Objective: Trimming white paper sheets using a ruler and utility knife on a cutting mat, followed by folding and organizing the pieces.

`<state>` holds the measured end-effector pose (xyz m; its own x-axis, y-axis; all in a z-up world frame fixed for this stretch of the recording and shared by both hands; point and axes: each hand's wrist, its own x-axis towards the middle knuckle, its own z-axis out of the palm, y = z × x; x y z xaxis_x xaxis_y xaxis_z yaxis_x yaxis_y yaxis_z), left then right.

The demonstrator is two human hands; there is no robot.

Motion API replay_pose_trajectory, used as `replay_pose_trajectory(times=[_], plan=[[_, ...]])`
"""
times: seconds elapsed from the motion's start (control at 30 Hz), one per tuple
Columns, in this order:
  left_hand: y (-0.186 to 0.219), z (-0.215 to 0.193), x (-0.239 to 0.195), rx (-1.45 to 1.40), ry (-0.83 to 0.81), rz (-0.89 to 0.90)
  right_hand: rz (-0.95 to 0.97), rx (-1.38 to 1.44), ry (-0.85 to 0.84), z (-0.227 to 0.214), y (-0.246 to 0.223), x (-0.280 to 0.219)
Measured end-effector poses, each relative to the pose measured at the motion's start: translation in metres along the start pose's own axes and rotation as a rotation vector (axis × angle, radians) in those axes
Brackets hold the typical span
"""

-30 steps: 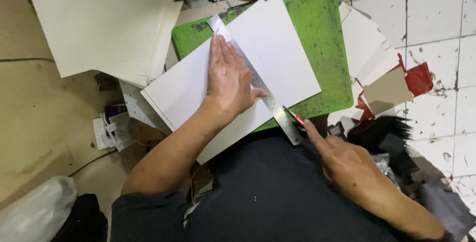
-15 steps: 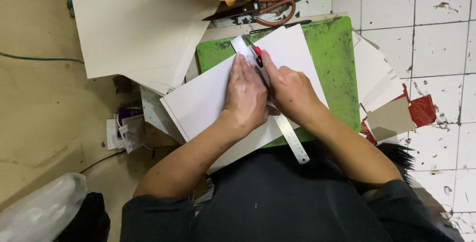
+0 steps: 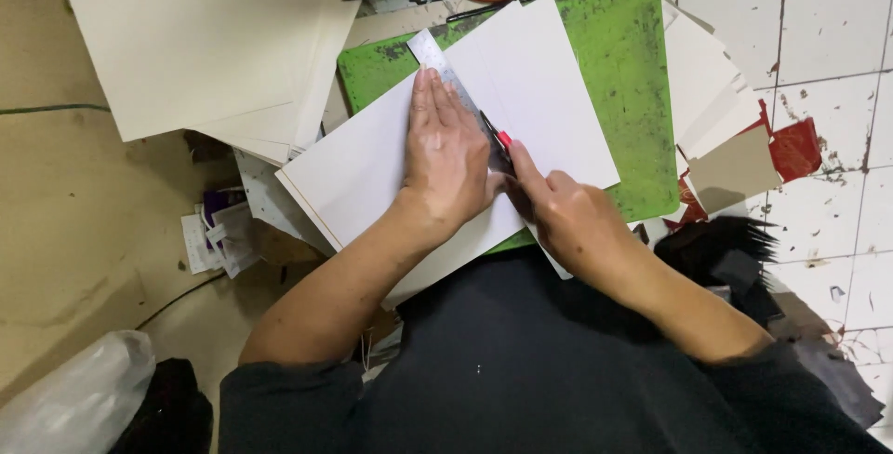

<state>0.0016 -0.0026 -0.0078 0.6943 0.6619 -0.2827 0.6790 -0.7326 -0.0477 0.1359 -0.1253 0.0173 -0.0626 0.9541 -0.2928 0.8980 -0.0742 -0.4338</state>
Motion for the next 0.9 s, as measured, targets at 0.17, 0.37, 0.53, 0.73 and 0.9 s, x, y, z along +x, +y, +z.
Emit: replay_pose_trajectory(times=[0.17,0.37,0.53,0.73,0.9], plan=[[-0.004,-0.008,-0.001,0.027,-0.026,0.017,0.063,-0.062,-0.155,0.015,0.009,-0.059],[-0.001,0.004,0.002,0.161,-0.071,-0.001,0.095,-0.142,-0.208,0.040,0.025,-0.118],[-0.001,-0.001,0.003,0.310,-0.192,-0.006,0.135,-0.100,-0.331,0.046,0.034,-0.144],[0.001,-0.002,0.005,0.303,-0.189,-0.032,0.170,-0.153,-0.426,-0.016,0.019,-0.113],[-0.002,-0.020,-0.006,0.107,-0.097,0.013,-0.060,-0.052,0.251,-0.030,-0.007,-0.025]])
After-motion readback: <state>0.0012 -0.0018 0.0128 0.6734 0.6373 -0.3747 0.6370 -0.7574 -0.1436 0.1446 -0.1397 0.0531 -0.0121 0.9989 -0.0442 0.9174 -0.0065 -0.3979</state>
